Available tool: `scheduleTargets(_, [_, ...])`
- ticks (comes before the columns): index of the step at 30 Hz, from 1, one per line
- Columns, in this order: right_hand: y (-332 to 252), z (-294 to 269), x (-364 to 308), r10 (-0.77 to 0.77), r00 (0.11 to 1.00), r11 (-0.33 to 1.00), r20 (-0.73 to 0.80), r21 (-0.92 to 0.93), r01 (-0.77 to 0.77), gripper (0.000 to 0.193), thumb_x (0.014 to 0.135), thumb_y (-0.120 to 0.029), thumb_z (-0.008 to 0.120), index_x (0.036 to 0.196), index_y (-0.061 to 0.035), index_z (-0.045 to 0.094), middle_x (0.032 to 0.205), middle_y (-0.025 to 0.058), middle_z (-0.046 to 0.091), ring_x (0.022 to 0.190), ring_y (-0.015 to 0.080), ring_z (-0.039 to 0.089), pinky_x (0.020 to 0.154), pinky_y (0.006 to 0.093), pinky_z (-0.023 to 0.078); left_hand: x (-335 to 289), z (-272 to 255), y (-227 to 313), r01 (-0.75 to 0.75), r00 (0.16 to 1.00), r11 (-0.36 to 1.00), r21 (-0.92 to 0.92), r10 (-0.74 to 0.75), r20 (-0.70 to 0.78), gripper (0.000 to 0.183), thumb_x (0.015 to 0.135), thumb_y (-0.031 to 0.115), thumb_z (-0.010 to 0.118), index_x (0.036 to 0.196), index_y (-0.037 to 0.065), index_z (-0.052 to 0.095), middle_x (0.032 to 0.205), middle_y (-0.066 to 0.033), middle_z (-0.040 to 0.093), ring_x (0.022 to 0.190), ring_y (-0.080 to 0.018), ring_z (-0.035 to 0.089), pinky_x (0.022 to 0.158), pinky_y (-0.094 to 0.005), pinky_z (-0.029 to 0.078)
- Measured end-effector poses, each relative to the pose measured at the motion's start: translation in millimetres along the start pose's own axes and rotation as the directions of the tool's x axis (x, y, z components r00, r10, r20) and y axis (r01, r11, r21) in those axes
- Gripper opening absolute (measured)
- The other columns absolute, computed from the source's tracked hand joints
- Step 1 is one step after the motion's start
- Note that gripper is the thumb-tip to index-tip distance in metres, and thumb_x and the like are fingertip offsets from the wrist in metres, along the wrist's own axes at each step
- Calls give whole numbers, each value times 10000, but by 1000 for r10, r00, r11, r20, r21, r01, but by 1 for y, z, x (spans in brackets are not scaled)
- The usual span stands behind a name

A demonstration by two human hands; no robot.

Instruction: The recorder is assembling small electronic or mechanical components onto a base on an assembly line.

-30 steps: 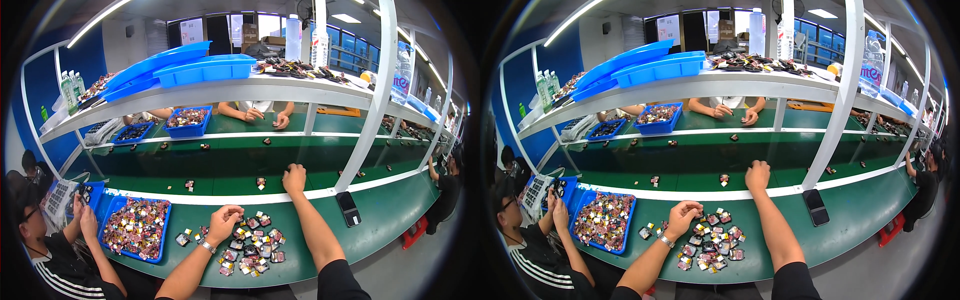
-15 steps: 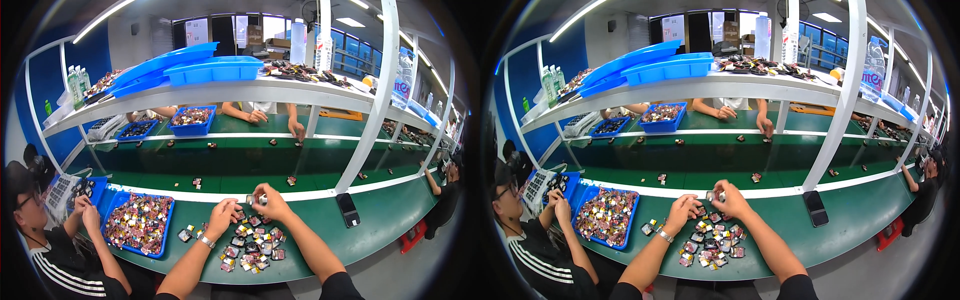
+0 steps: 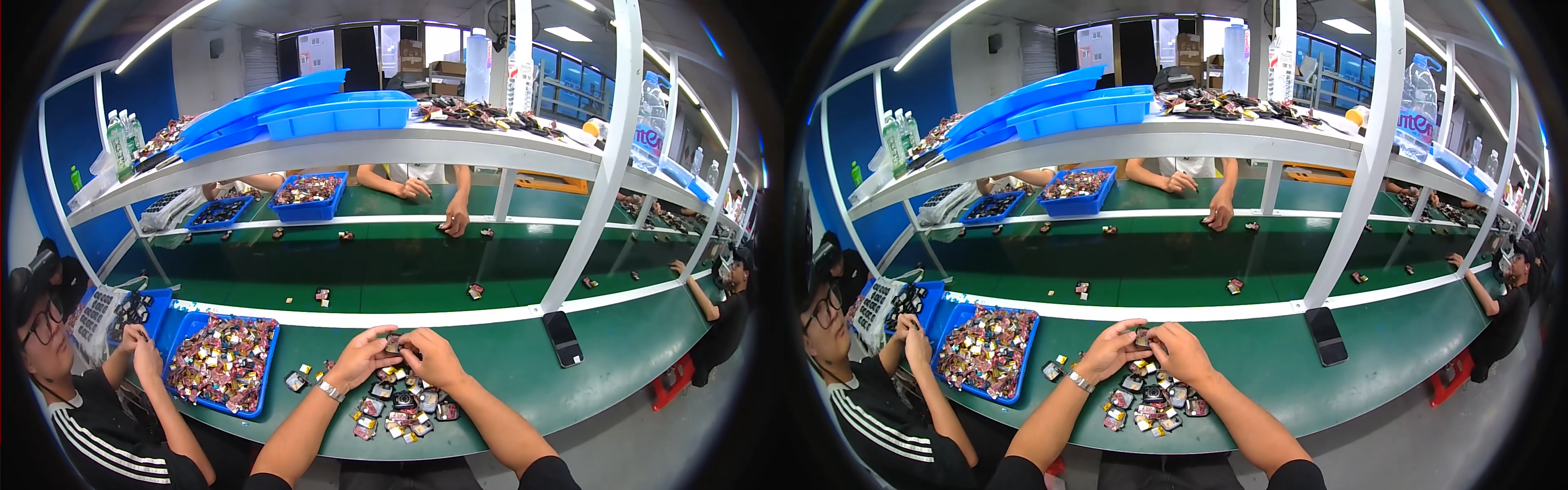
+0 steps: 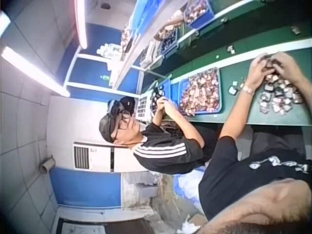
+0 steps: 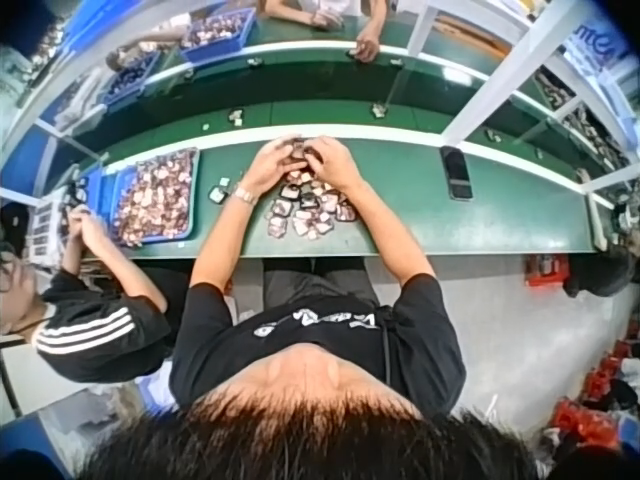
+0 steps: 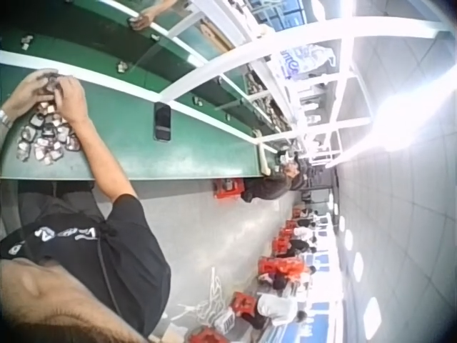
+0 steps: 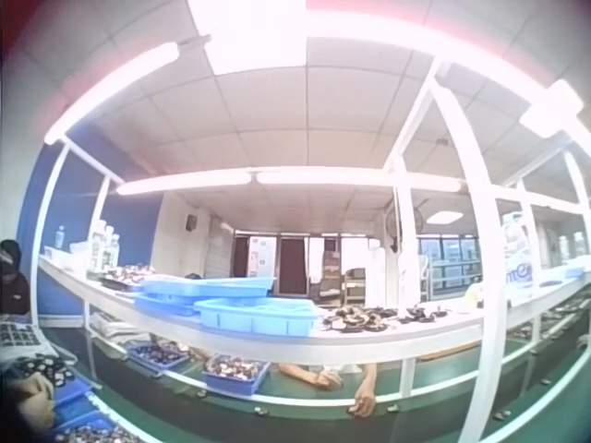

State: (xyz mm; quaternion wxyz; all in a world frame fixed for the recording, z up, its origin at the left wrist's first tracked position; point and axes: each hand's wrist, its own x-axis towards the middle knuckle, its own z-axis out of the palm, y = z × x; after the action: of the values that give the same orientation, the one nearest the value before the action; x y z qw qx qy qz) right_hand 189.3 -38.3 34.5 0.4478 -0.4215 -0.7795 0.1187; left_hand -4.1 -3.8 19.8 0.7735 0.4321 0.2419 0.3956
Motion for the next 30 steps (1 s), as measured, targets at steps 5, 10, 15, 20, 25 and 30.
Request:
scheduleTargets(5, [-4,0,0,-20,1000,997,15,-78,21,194,766,-31,685,949,-77,641,883,76,598,837,263,608,712,371,516,0,-4,-6,-9,1000,1000,-27,9,1,301,987,67,473,1286,32,481,1153,-112,602,1100,-219,608,975,-416,522])
scheduleTargets(10, [4,-4,4,-48,994,994,102,-96,58,194,768,-80,711,956,-92,665,1015,86,573,965,267,571,796,375,504,1,2,-3,21,1000,999,37,-21,-8,296,988,30,446,1283,14,471,1169,-126,588,1108,-217,600,987,-379,518])
scheduleTargets(15, [10,-4,4,-71,992,991,105,-104,82,151,781,-115,721,923,-83,684,1113,104,562,1068,284,540,876,379,493,2,2,-4,24,1000,997,72,-25,3,319,975,12,467,1294,20,460,1188,-128,588,1098,-200,609,965,-342,527])
scheduleTargets(20, [6,0,3,17,998,999,67,-35,-15,109,788,-115,704,889,-75,699,1146,99,579,1096,278,540,896,369,491,0,-1,-5,-21,997,995,99,13,80,361,944,-1,527,1296,38,456,1156,-104,614,1097,-194,608,963,-360,528])
scheduleTargets(25, [3,-3,2,36,998,999,58,-18,-35,108,778,-115,687,872,-62,695,1149,85,579,1098,272,540,895,366,485,1,-2,-5,-22,993,991,133,6,118,376,939,5,547,1300,39,447,1161,-100,617,1116,-187,601,971,-368,524])
scheduleTargets(30, [-3,-12,3,-6,989,999,148,51,-2,92,786,-114,679,858,-59,694,1166,80,579,1138,274,525,925,372,472,1,-3,-6,66,993,992,109,-76,89,340,951,46,557,1277,37,460,1153,-103,611,1109,-194,602,980,-391,524])
